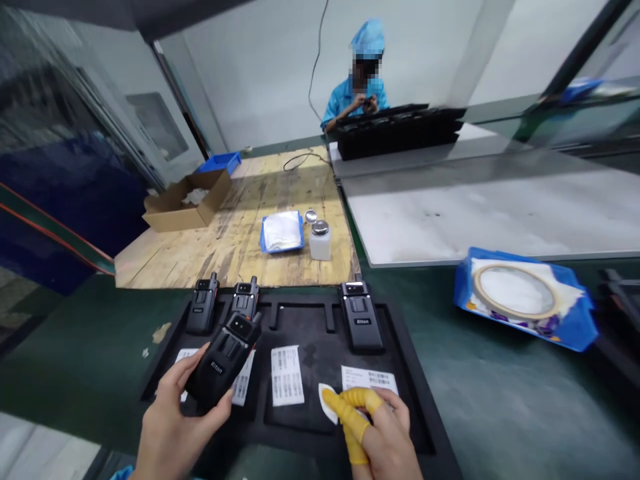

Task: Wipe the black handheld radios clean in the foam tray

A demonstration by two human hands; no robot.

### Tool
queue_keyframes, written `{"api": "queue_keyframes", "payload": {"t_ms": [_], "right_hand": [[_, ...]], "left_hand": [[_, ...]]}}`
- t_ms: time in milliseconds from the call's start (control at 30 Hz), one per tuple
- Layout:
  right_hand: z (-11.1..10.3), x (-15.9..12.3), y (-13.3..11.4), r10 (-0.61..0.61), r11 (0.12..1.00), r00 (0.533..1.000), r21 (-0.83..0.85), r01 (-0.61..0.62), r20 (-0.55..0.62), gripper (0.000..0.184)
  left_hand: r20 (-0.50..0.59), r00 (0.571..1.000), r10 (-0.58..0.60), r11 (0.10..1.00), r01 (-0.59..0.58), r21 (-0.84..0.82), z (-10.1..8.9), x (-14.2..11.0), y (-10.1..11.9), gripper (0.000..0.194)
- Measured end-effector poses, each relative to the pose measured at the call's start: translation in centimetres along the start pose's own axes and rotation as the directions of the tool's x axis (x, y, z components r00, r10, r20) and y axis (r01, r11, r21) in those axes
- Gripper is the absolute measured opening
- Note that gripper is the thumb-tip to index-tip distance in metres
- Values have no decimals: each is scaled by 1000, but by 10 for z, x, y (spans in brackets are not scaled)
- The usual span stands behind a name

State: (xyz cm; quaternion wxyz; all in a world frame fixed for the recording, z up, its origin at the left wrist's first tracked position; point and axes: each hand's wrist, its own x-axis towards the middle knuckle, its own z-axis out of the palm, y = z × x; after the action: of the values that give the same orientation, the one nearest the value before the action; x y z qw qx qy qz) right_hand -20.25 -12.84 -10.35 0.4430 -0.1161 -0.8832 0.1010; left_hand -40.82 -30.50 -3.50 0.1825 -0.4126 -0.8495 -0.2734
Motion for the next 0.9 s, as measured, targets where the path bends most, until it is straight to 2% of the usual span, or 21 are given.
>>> {"api": "queue_keyframes", "payload": {"t_ms": [100,167,267,433,567,733,900], "right_hand": [[3,3,0,-34,999,999,-8,33,-23,29],[3,5,-1,-43,999,998,-9,42,-37,31],[3,5,-2,5,1000,1000,17,-5,-27,33],[4,1,-2,60,997,998,42,-59,-26,37],[1,0,-1,68,996,998,55,-67,-18,30],[-2,3,0,74,995,997,75,-72,-21,33],[0,3,0,100,992,994,82,-97,-43,35]], "left_hand": [[-48,998,-51,999,51,-11,6,9,8,48],[-27,998,-63,997,62,-39,7,10,11,48],[38,997,-66,997,67,-39,7,9,13,51],[81,997,-9,1000,7,24,4,6,14,52],[45,998,49,997,-51,56,6,8,19,47],[44,993,109,991,-112,69,8,9,25,43],[93,991,96,993,-102,59,14,12,25,43]]}}
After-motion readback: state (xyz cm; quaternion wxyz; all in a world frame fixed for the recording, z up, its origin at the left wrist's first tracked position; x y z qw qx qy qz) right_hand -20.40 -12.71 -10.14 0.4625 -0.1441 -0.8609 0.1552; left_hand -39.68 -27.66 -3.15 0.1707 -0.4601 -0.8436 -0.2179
